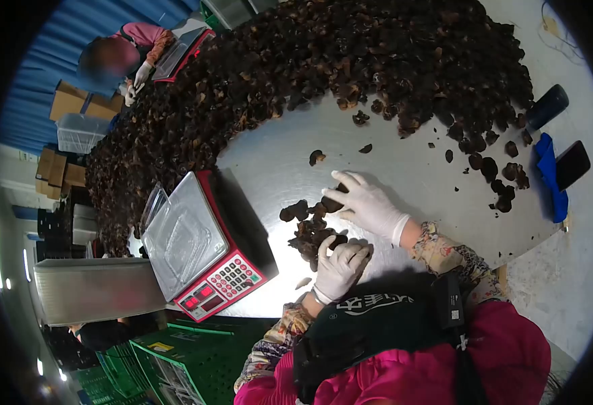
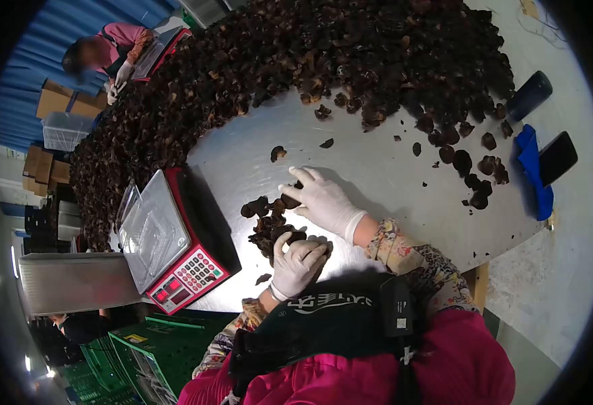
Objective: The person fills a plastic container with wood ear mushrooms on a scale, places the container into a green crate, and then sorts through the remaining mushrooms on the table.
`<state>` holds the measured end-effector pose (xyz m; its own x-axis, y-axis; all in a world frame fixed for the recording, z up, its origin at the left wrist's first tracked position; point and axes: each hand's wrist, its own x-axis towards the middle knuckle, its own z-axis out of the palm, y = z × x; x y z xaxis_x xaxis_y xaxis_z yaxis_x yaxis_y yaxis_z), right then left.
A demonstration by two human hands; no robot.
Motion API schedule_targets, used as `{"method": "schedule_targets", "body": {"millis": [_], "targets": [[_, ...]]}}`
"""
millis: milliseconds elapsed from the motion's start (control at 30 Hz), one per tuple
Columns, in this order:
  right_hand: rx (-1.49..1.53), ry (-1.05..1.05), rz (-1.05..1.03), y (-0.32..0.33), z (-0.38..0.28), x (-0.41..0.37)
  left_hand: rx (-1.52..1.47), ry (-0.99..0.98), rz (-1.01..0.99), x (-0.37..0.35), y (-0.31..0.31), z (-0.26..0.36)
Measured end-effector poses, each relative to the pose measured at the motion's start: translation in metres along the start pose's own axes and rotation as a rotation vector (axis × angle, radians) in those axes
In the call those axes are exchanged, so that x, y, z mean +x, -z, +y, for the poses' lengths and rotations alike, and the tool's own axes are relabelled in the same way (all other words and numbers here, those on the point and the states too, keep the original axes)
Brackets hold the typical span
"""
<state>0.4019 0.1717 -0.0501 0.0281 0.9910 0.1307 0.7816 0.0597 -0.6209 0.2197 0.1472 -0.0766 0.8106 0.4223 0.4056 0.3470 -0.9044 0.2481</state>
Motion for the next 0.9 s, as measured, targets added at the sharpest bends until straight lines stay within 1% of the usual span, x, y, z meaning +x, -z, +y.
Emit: {"method": "schedule_targets", "body": {"millis": [33, 67, 100, 167, 200, 233, 300, 333, 367, 433, 467, 500, 567, 633, 667, 700, 733, 767, 833, 867, 900], "targets": [[-0.067, 0.073, -0.016, -0.006, 0.001, 0.0, -0.016, 0.009, 0.043, -0.004, 0.006, -0.003], [-0.132, 0.146, -0.031, -0.013, 0.003, 0.001, -0.011, 0.058, 0.057, -0.007, 0.012, -0.008], [-0.124, 0.147, -0.034, -0.02, 0.01, 0.001, 0.039, 0.127, 0.096, -0.013, 0.017, -0.012], [0.027, 0.079, 0.033, -0.025, 0.024, 0.002, 0.069, 0.305, 0.118, -0.023, 0.033, -0.015], [0.082, 0.056, 0.086, -0.025, 0.025, 0.003, 0.085, 0.332, 0.096, -0.03, 0.039, -0.017], [0.083, 0.06, 0.075, -0.026, 0.022, 0.006, 0.054, 0.355, 0.021, -0.034, 0.045, -0.015], [0.569, -0.027, 0.027, -0.021, 0.002, 0.016, 0.055, 0.34, -0.111, -0.034, 0.041, -0.008], [0.64, 0.044, 0.006, -0.013, -0.013, 0.021, 0.121, 0.278, -0.196, -0.033, 0.034, -0.013], [0.621, 0.122, 0.018, -0.015, -0.022, 0.03, 0.111, 0.282, -0.221, -0.024, 0.035, -0.019], [0.538, 0.185, 0.051, -0.009, -0.029, 0.044, 0.185, 0.3, -0.103, -0.01, 0.031, -0.044], [0.651, 0.094, 0.001, -0.001, -0.029, 0.047, 0.145, 0.354, -0.037, 0.0, 0.037, -0.053], [0.632, 0.025, 0.034, -0.001, -0.025, 0.047, 0.188, 0.343, 0.011, 0.004, 0.038, -0.068], [0.638, -0.076, 0.024, 0.001, -0.011, 0.04, 0.167, 0.394, 0.059, 0.011, 0.044, -0.089], [0.655, -0.093, 0.015, -0.002, 0.0, 0.024, 0.146, 0.486, 0.129, 0.013, 0.052, -0.099], [0.589, -0.135, -0.023, 0.0, 0.003, 0.017, 0.095, 0.504, 0.193, 0.009, 0.057, -0.1], [0.522, -0.177, -0.06, 0.001, 0.006, 0.008, 0.124, 0.471, 0.236, 0.002, 0.062, -0.097], [0.472, -0.07, 0.032, -0.009, 0.016, 0.0, 0.106, 0.461, 0.255, -0.006, 0.068, -0.088], [0.473, -0.071, 0.031, -0.008, 0.013, -0.004, 0.088, 0.451, 0.272, -0.017, 0.073, -0.077], [0.259, -0.112, 0.023, -0.004, 0.005, -0.01, 0.051, 0.46, 0.265, -0.048, 0.071, -0.052], [0.139, -0.053, 0.053, -0.008, 0.004, -0.012, 0.015, 0.445, 0.185, -0.06, 0.073, -0.043], [0.143, -0.051, 0.057, -0.014, 0.002, -0.009, 0.025, 0.49, 0.096, -0.073, 0.068, -0.034]]}}
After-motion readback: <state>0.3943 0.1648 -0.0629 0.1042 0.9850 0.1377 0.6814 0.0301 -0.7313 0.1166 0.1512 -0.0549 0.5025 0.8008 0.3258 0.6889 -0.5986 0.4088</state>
